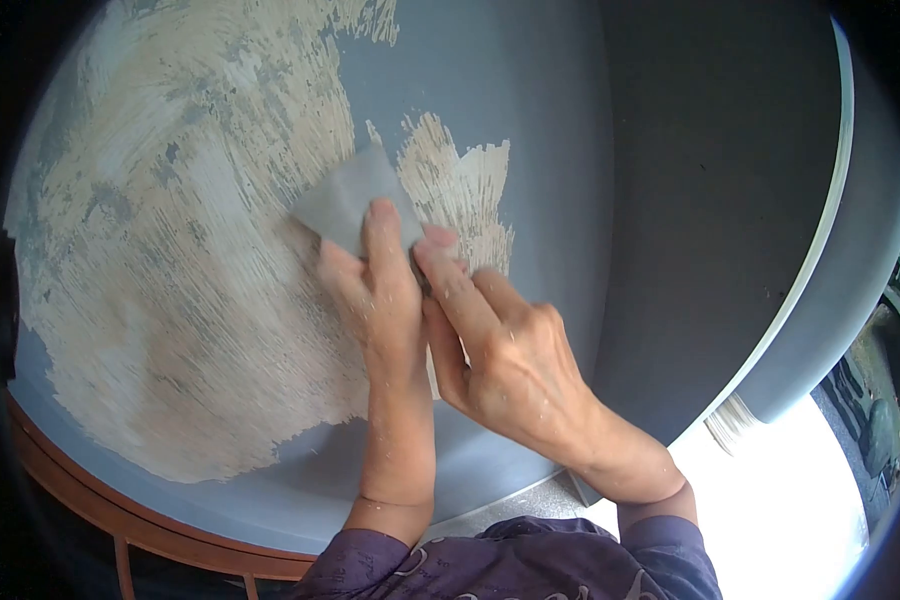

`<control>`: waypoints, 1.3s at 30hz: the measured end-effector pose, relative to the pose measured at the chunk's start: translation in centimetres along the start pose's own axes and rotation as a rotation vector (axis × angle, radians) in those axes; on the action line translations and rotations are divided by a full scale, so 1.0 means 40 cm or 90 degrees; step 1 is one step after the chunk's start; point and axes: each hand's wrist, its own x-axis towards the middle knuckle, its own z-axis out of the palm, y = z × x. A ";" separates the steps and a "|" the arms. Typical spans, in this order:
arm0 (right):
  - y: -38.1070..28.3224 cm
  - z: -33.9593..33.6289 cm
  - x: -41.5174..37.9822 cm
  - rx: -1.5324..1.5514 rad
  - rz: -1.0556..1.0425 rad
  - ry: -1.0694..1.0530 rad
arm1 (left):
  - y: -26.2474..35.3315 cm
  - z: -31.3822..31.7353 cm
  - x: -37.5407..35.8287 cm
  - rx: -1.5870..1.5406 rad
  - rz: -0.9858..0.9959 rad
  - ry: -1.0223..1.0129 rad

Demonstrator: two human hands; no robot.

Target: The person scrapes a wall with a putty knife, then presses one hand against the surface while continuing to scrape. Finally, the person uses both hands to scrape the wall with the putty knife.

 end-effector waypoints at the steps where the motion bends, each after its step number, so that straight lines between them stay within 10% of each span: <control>1: 0.000 0.000 0.025 0.005 -0.004 0.014 | 0.013 0.001 0.020 0.024 0.009 -0.015; 39: -0.001 -0.024 0.114 0.063 -0.043 0.064 | 0.052 0.033 0.112 0.043 0.171 -0.029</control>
